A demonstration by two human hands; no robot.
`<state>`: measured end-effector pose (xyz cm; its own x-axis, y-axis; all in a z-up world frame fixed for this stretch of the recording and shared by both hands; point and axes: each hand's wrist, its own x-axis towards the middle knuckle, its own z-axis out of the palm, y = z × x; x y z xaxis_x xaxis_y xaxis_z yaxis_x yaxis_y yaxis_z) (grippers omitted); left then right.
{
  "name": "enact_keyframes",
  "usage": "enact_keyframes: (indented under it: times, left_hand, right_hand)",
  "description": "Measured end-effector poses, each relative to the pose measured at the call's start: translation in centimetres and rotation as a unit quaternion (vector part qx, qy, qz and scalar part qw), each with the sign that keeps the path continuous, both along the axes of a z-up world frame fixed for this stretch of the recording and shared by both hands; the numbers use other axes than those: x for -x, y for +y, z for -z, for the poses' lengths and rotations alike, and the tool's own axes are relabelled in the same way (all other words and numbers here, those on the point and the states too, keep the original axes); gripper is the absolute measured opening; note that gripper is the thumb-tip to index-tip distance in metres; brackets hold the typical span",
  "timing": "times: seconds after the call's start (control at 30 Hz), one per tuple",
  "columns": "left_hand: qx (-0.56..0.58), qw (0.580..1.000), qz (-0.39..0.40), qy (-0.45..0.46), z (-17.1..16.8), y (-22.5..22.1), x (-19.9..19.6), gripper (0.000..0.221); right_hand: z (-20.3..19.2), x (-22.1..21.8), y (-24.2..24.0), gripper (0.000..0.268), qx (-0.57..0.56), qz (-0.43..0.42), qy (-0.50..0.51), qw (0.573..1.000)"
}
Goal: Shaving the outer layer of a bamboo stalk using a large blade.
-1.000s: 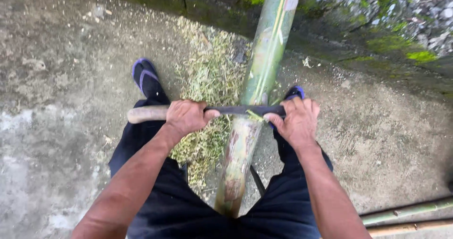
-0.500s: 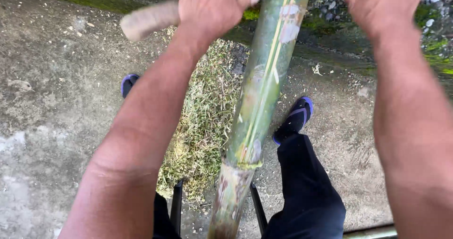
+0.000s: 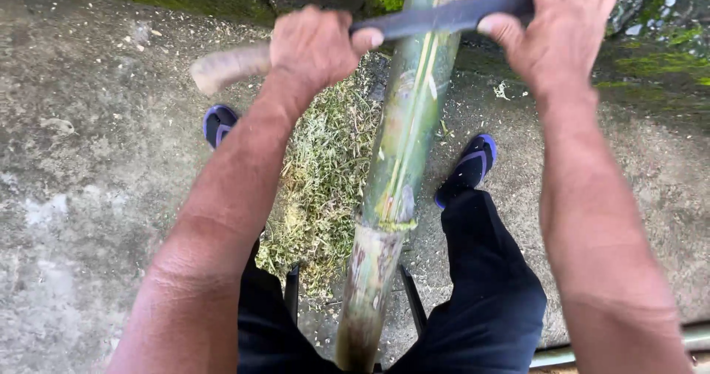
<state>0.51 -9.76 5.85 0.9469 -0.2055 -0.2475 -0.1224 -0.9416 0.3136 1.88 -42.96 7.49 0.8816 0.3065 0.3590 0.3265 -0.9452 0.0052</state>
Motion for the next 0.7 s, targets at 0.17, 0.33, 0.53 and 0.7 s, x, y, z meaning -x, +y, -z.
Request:
enact_keyframes:
  times: [0.17, 0.33, 0.53, 0.7]
  left_hand:
    - [-0.025, 0.997, 0.032, 0.059, 0.1, 1.1, 8.9, 0.085]
    - [-0.046, 0.985, 0.047, 0.161, 0.3, 2.3, 19.4, 0.085]
    - [-0.013, 0.997, 0.063, 0.044, 3.0, 3.7, 23.7, 0.086]
    - [-0.028, 0.980, 0.024, 0.196, -1.2, 1.6, 11.7, 0.088]
  right_hand:
    - [3.0, 10.7, 0.3, 0.084, 0.032, 0.019, 0.046, 0.998]
    - [1.9, 23.4, 3.5, 0.075, -0.002, 0.028, 0.064, 0.998]
    - [2.0, 27.1, 4.8, 0.067, -0.046, 0.042, 0.065, 0.996]
    - [2.7, 13.7, 1.6, 0.078, -0.027, -0.039, -0.002, 0.999]
